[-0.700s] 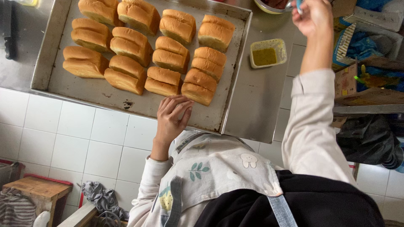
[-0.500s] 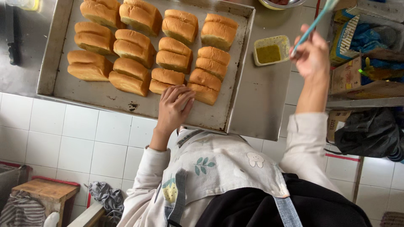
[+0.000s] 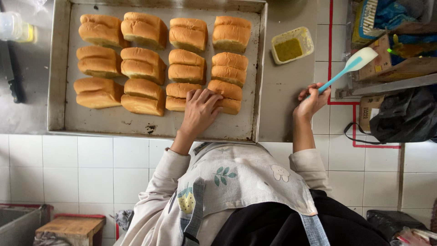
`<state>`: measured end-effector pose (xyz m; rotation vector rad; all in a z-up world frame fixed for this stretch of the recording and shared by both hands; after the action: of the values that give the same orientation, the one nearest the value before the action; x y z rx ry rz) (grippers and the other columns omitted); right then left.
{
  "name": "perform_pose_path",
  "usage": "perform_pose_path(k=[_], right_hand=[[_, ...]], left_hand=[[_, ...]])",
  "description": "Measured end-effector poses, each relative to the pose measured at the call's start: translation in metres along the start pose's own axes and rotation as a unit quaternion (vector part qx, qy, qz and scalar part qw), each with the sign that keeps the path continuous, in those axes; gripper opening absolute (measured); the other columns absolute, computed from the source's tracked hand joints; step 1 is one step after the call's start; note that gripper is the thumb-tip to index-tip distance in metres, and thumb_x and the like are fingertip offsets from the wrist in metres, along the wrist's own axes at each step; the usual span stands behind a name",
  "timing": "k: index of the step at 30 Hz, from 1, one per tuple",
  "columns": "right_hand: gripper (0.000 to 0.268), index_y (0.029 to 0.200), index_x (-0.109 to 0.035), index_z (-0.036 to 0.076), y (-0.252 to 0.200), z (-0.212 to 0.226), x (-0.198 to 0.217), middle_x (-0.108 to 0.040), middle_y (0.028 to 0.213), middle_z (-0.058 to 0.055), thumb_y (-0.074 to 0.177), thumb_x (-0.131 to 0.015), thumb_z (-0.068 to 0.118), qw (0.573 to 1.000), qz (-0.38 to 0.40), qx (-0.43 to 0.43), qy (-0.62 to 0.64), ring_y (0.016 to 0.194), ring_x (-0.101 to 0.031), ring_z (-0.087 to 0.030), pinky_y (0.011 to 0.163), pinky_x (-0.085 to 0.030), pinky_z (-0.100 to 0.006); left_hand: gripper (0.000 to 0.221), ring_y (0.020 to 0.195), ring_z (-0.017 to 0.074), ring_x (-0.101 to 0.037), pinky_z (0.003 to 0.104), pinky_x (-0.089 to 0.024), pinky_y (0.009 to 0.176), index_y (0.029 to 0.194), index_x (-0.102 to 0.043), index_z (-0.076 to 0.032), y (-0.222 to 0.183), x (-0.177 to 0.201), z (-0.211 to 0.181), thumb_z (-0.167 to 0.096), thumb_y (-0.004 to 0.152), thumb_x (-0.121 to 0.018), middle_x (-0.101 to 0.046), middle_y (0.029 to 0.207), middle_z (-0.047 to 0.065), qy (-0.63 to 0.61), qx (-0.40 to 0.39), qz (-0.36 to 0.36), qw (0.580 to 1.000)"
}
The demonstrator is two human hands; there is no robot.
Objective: The person spreads a green topping onto slices of bread using a spatula, handling the slices individually on a large metal tray and dipping the tool into a small container.
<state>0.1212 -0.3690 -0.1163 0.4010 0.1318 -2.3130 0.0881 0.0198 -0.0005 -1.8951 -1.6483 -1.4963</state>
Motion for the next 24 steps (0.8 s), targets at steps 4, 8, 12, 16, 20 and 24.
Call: perform_pose_path(k=[4, 8, 12, 16, 20, 24], right_hand=[[0.019, 0.107, -0.049, 0.008, -0.007, 0.008, -0.011, -0.056, 0.09, -0.005, 0.089, -0.054, 0.003, 0.999, -0.016, 0.016, -0.042, 0.055, -0.046, -0.011, 0.044, -0.035, -0.027], [0.029, 0.121, -0.058, 0.006, -0.018, 0.022, -0.015, -0.051, 0.076, -0.002, 0.11, -0.05, 0.031, 0.997, 0.024, 0.03, -0.069, 0.051, -0.042, -0.006, 0.042, -0.031, -0.023], [0.037, 0.141, -0.057, 0.004, -0.004, 0.055, -0.011, -0.058, 0.077, -0.001, 0.114, -0.046, 0.026, 0.964, 0.121, 0.103, -0.212, 0.06, -0.049, -0.004, 0.05, -0.037, -0.021], [0.026, 0.132, -0.068, 0.004, 0.03, 0.103, -0.011, -0.067, 0.098, -0.004, 0.116, -0.052, 0.016, 0.855, 0.174, 0.218, -0.437, 0.071, -0.057, -0.011, 0.059, -0.048, -0.028], [0.019, 0.122, -0.075, 0.012, 0.043, 0.152, -0.038, -0.071, 0.097, -0.01, 0.106, -0.066, 0.011, 0.663, 0.232, 0.363, -0.612, 0.086, -0.068, -0.027, 0.076, -0.051, -0.043], [0.02, 0.116, -0.078, 0.014, 0.057, 0.157, -0.084, -0.069, 0.076, -0.01, 0.099, -0.068, 0.009, 0.523, 0.272, 0.242, -0.771, 0.065, -0.063, -0.026, 0.061, -0.042, -0.04]], left_hand=[[0.032, 0.096, 0.0244, -0.06, 0.042, -0.042, 0.09, 0.109, -0.072, -0.012, 0.007, -0.002, 0.002, -0.026, 0.082, -0.083, -0.063, 0.099, 0.004, -0.019, 0.002, 0.032, 0.999], [0.03, 0.091, 0.0246, -0.061, 0.042, -0.043, 0.083, 0.103, -0.073, -0.011, 0.016, 0.007, -0.006, -0.03, 0.082, -0.084, -0.064, 0.096, 0.005, -0.021, 0.012, 0.029, 0.999], [0.023, 0.095, 0.0251, -0.063, 0.04, -0.051, 0.085, 0.108, -0.073, -0.009, 0.039, -0.004, -0.025, -0.024, 0.091, -0.08, -0.069, 0.105, 0.007, -0.059, 0.007, -0.036, 0.998], [0.039, 0.103, 0.0186, -0.07, 0.032, -0.061, 0.093, 0.128, -0.063, -0.007, 0.075, -0.079, -0.043, -0.024, 0.094, -0.071, -0.069, 0.111, 0.009, -0.375, 0.16, 0.053, 0.912], [0.065, 0.112, 0.0247, -0.067, 0.036, -0.06, 0.093, 0.153, -0.037, -0.004, 0.12, -0.185, -0.052, -0.024, 0.098, -0.067, -0.06, 0.132, 0.017, -0.672, 0.295, 0.111, 0.67], [0.08, 0.093, 0.0208, -0.062, 0.034, -0.056, 0.078, 0.158, -0.012, -0.013, 0.145, -0.243, -0.058, -0.032, 0.095, -0.058, -0.053, 0.119, 0.013, -0.65, 0.48, 0.095, 0.582]])
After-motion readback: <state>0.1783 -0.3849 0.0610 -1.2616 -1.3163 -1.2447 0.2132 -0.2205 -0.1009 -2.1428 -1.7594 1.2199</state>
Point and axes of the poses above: each hand's wrist, its own y-axis towards the middle knuckle, its own x-axis out of the back of the hand, z = x × y, the point moved 2 cm from there along y, towards the middle knuckle
